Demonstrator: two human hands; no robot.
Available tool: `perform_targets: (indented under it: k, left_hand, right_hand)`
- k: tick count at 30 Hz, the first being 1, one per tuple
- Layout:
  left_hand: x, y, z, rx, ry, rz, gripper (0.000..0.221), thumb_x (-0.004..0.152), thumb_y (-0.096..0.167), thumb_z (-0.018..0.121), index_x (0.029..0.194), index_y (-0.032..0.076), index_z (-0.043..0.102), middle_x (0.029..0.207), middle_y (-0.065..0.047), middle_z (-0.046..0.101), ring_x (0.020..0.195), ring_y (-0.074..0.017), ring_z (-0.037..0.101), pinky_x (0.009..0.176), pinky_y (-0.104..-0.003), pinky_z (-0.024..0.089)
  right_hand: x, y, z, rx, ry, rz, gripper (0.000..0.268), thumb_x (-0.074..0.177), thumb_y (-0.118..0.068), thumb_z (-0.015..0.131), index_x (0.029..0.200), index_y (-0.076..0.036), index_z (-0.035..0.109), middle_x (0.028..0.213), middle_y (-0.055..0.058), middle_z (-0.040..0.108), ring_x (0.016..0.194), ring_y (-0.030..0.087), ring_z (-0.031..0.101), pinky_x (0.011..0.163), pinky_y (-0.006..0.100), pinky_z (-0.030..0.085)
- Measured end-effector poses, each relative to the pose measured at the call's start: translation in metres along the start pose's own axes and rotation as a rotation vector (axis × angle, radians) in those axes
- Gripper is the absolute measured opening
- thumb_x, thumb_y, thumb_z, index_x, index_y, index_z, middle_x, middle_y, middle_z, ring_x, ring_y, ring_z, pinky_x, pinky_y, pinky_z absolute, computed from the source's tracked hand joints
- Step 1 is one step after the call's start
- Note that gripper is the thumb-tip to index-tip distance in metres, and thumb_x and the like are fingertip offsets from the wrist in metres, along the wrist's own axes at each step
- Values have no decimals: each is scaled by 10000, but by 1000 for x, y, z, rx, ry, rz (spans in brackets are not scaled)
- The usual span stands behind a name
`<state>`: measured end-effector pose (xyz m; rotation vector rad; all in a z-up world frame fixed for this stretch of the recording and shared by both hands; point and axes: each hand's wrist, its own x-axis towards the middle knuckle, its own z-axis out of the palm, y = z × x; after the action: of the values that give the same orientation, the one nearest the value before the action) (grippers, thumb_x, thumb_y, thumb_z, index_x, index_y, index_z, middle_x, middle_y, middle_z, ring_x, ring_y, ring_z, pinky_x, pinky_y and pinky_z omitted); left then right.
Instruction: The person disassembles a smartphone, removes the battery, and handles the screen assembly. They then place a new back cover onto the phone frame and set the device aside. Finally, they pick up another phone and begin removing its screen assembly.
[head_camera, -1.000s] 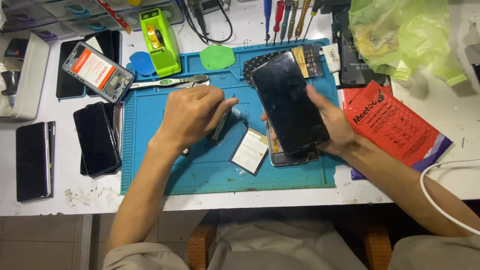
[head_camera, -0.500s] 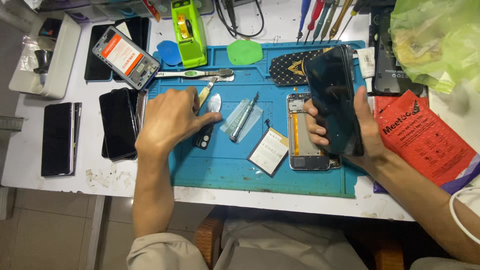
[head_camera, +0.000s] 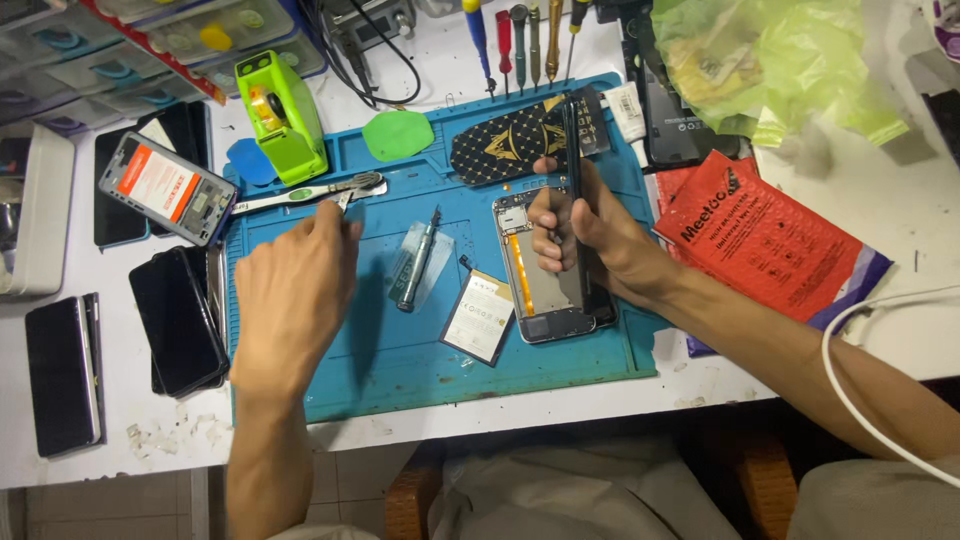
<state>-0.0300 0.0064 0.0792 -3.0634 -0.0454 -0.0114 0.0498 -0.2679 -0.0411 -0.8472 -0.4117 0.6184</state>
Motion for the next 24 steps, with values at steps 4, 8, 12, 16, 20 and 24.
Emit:
perform_targets:
  k: [4,8,12,16,20,24]
  left_hand:
    - [6,32,8,-720,49,399,98,1051,179,623,1023,86,640,581,-72,711,564,-307,751,544,-359,577]
    - [-2,80,15,-1357,-181,532,82,1049,110,587,1113,86,632,622,-75,756,518,-185,769,572,-287,620]
    - [-10,104,36,-1518,-61,538,178,1064,125,580,893,104,626,588,-46,750,488,-153,736,511,-226,548]
    - [-15,108,47,-1485,-4,493,212,1061,172,592,858,113,617,542,-40,707,443,-159,669,460,-222,482]
    - [-13,104,53,-1458,3,502,239,1054,184,581,832,103,622,531,-65,687,424,-174,621,434,-242,451]
    - [-15,101,53,-1431,-22,513,252,1064,188,545,848,84,624,582,-110,713,461,-214,667,441,-252,463]
  right_hand:
    - [-4,5,0,11,-11,-26,865,956,-580,691,1533,-103,257,976,39,437,788,149,530,694,283,528]
    - [0,12,-2,-59,-70,-112,1033,848,-694,759,1524,-110,241,979,32,428,803,139,531,725,273,529]
    - [-3,12,3,23,-48,-107,1168,730,-713,853,1509,-101,235,969,53,421,819,164,556,741,279,544]
    - [-4,12,4,18,-39,-115,1191,694,-691,883,1502,-92,244,962,65,415,807,178,551,744,301,560]
    - [-3,8,6,-4,-23,-116,1154,735,-661,873,1493,-75,230,968,67,411,820,184,556,736,294,552]
    - [-5,12,5,44,16,-112,1112,732,-599,904,1491,-97,263,975,61,432,830,207,599,729,305,587]
